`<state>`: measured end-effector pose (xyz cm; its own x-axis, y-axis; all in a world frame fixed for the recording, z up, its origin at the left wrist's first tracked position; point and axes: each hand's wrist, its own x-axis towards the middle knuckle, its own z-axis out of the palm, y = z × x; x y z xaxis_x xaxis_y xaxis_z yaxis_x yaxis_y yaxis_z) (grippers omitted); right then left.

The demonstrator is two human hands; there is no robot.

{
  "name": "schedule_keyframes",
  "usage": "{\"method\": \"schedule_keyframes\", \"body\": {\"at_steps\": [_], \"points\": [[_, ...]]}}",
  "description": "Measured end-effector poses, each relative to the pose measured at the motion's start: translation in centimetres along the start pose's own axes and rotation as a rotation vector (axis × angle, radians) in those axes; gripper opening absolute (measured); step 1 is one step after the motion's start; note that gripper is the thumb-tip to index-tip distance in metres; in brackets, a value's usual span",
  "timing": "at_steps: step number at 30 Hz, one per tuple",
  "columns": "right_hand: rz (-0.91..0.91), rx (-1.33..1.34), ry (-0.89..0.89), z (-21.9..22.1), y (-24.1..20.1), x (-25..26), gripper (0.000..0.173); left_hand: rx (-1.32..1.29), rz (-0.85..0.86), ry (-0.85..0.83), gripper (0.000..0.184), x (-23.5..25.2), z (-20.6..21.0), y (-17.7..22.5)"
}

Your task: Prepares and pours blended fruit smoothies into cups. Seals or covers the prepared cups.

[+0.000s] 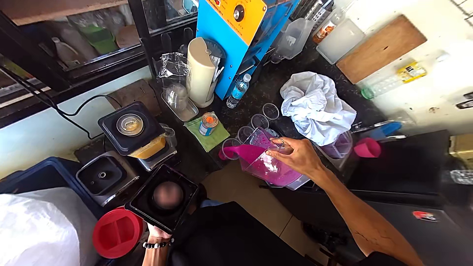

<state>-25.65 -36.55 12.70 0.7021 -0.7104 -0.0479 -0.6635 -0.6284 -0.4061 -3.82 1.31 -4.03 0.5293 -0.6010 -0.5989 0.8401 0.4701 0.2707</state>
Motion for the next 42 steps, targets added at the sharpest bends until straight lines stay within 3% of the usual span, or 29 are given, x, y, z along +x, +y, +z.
{"method": "schedule_keyframes", "body": {"at_steps": [11,19,23,42], "points": [[-0.03,-0.088,-0.055,-0.9,-1.5,1.2,0.048,-0.032,-0.002,-0.109,0.065,0.3,-0.4,0.7],[-0.037,-0.132,-0.088,-1.0,-2.0,1.8,0.049,0.009,0.045,-0.114,0.059,0.2,0.0,1.1],[-0.037,-0.145,-0.103,-1.2,-2.5,2.0,0.045,0.031,0.043,-0.028,0.068,0.2,-0.2,1.5],[-0.066,-0.182,-0.091,-0.7,-3.9,2.4,0.045,0.036,0.06,-0.043,0.06,-0.2,-1.4,2.4]]}}
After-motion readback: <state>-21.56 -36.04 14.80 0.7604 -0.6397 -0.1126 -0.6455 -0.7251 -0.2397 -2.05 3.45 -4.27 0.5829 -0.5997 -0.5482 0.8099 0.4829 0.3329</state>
